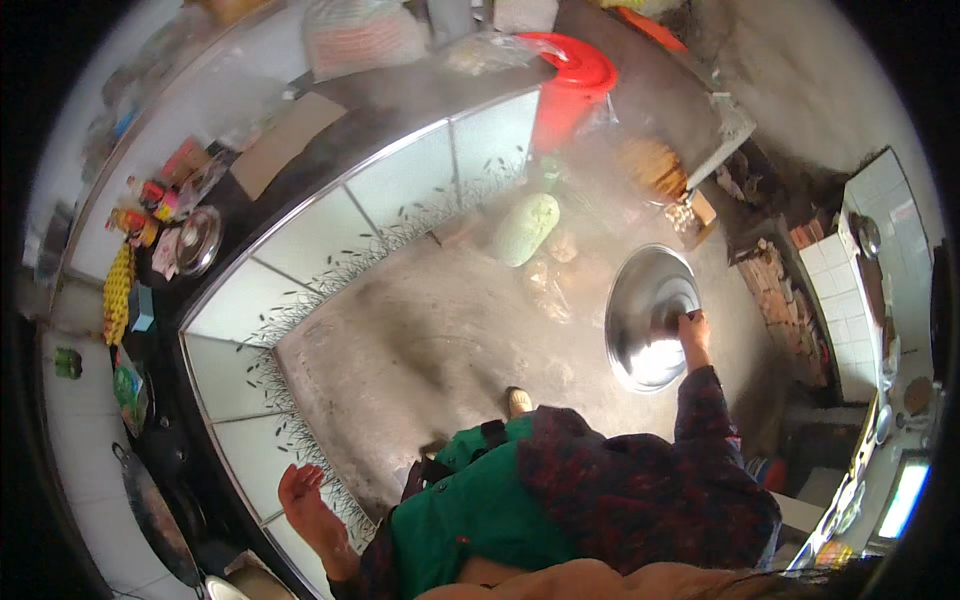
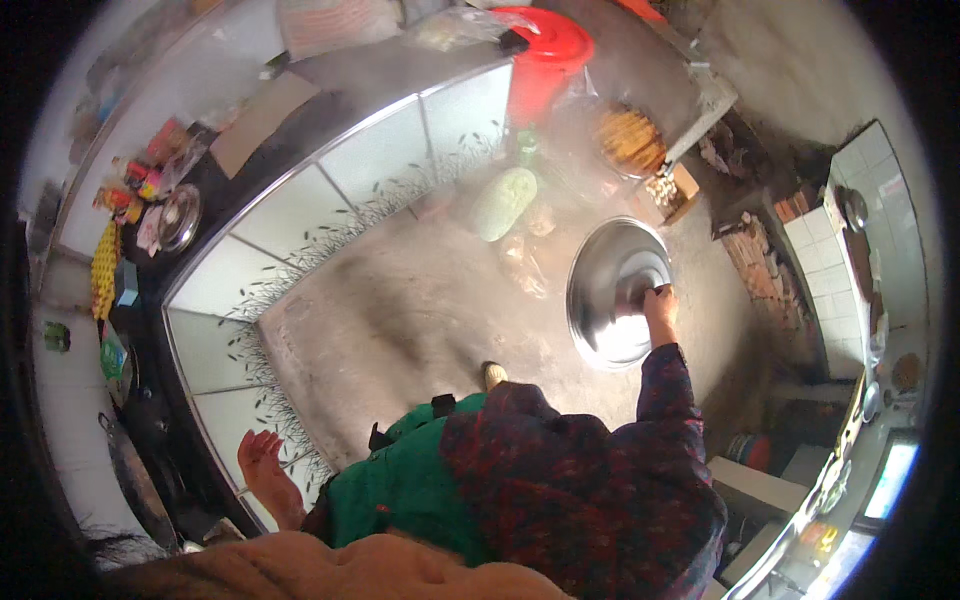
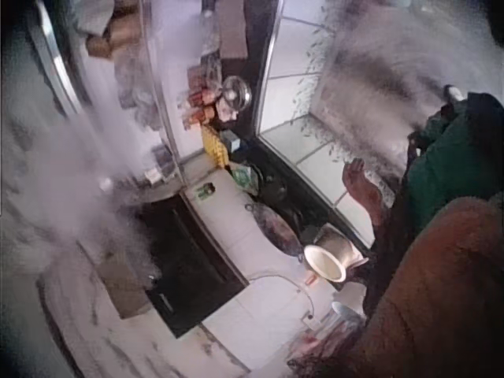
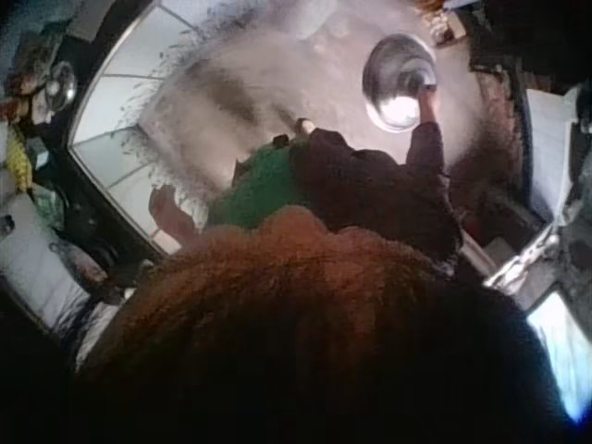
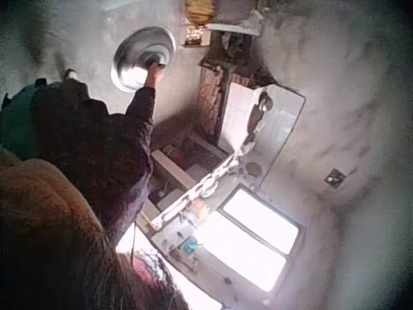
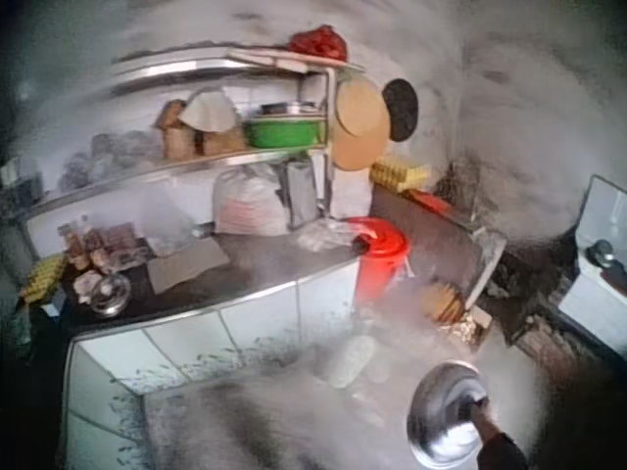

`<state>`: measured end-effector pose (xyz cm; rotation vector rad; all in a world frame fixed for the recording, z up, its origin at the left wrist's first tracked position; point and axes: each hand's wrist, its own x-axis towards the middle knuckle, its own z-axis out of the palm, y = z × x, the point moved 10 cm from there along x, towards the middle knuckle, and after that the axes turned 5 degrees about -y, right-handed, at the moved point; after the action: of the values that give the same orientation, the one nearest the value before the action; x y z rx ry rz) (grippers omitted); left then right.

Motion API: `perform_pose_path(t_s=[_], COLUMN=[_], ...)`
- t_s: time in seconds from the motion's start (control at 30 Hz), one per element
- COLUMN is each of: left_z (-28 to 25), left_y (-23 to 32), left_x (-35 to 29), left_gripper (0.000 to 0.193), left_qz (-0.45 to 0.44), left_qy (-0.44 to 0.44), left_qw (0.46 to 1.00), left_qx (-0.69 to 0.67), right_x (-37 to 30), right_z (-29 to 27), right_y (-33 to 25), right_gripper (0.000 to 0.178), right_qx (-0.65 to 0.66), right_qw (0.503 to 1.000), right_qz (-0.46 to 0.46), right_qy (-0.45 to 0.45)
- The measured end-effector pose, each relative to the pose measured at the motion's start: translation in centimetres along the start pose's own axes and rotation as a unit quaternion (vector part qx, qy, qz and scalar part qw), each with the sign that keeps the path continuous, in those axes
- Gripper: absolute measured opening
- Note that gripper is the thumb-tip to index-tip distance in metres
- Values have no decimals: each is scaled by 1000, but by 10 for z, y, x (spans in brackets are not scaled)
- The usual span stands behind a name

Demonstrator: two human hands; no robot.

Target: The person plugs in a rice cooker, then transfers a simmering stew from a wok into the rice cooker using a ladle. They place the rice cooker insert back into the base and plug it in. The person then uses a spatula to scrape remaining stew from the wok into a small pan.

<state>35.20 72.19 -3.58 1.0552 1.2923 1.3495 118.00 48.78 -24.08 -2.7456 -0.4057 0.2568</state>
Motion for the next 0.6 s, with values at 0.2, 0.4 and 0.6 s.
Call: perform_pose_path(t_s=[0.2,0.4,0.6], left_z=[134,226,330], left_y=[-9,-23,-65], left_x=[15,61,137], left_gripper=[34,35,35], left_qz=[-22,-51,-96], left_qy=[-88,-155,-195], left_qw=[995,984,975], left_qx=[43,63,51], right_x=[58,124,191], right_z=[-22,-22,-22], right_y=[49,38,-13], right_gripper=[41,41,45], right_qx=[-56,-58,27], right_qw=[997,995,998], right_qz=[44,71,61], right_qy=[-32,-26,-16])
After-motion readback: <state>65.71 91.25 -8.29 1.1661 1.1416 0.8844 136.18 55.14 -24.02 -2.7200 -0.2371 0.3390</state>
